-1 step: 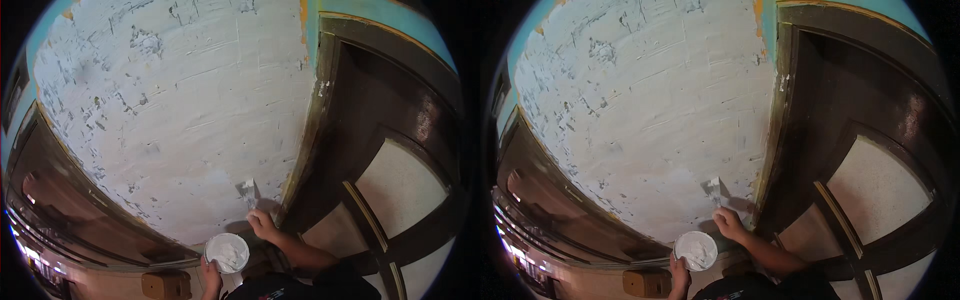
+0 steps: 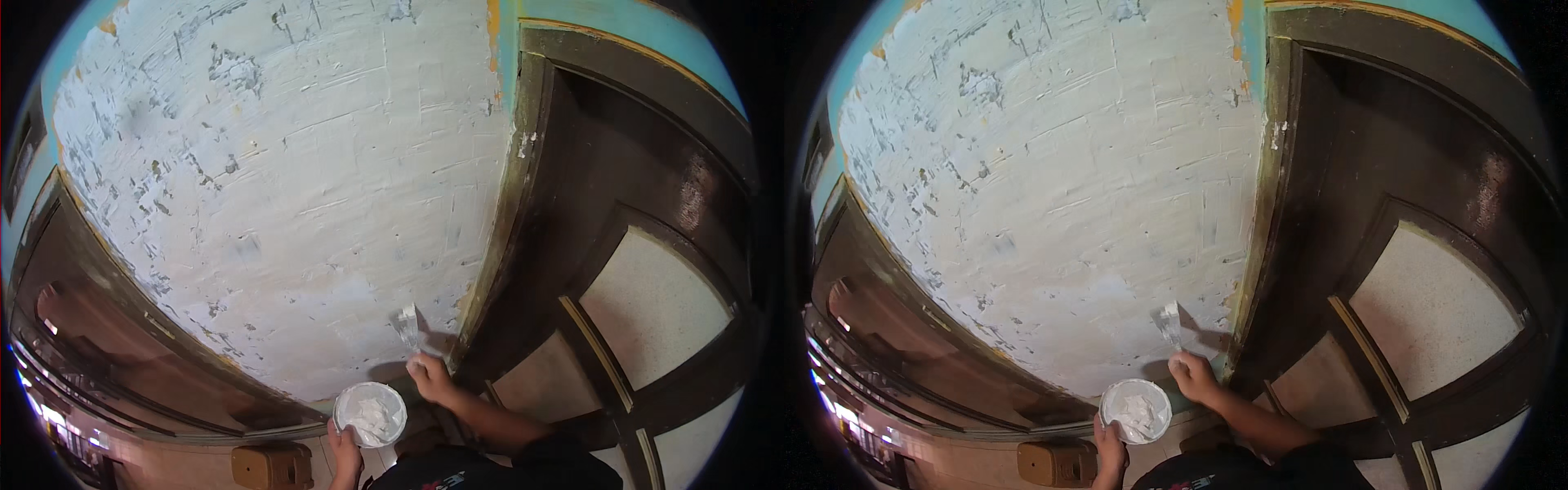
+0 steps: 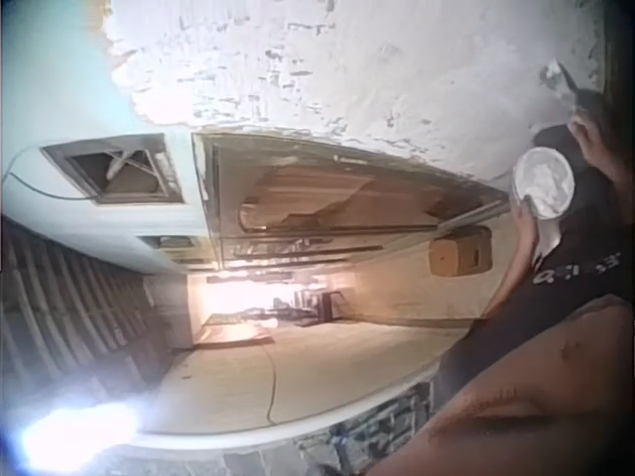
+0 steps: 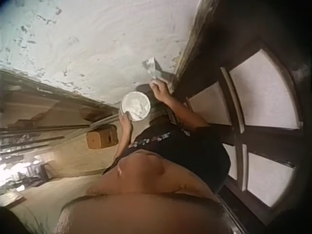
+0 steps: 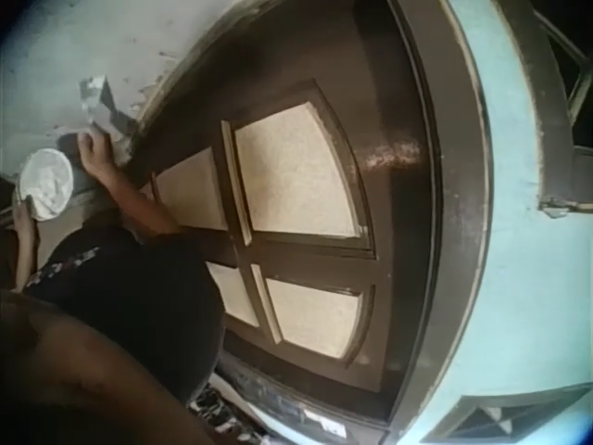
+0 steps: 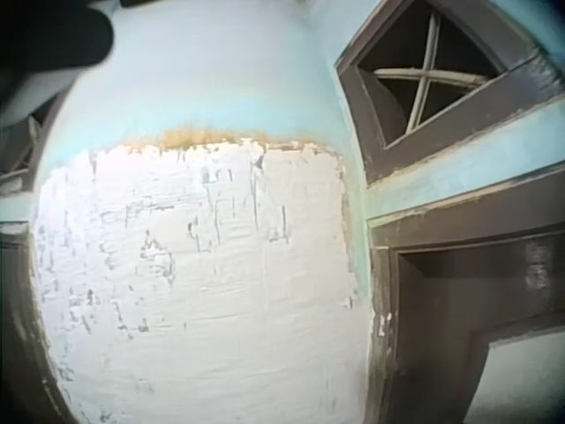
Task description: Applying plaster or wall compound to a wall surface using a putty knife to repair or smooth the surface.
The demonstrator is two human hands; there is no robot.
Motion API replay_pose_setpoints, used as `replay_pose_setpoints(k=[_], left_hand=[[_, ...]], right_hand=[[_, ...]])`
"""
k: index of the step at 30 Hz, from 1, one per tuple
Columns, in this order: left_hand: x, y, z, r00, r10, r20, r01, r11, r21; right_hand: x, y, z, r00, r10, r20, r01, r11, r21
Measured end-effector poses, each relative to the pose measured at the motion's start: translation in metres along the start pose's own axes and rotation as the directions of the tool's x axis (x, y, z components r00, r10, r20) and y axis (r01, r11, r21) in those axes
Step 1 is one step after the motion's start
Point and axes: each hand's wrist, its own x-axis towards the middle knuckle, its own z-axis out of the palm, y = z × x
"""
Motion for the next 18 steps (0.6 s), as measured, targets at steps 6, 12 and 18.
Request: replay_pose_setpoints(k=[6,12,18], left_hand=[[-0.009,-0.008,0.005,0.999,-0.048,-0.009,0.047,0.998,-0.046],[-0.006,-0.014,0.019,0.998,-0.053,0.026,0.054,0.998,-0.027],[-0.006,-0.018,0.011,1.000,-0.009,-0.001,0.009,1.000,0.017]], right_hand=[[0.075,-0.067,-0.023,0.968,-0.251,-0.001,0.251,0.968,-0.009],[0.078,-0.026,-0.033,0.999,-0.027,0.032,0.027,0.999,-0.025],[-0.010,0.017,-0.032,0.998,0.020,-0.055,-0.021,0.999,-0.027]])
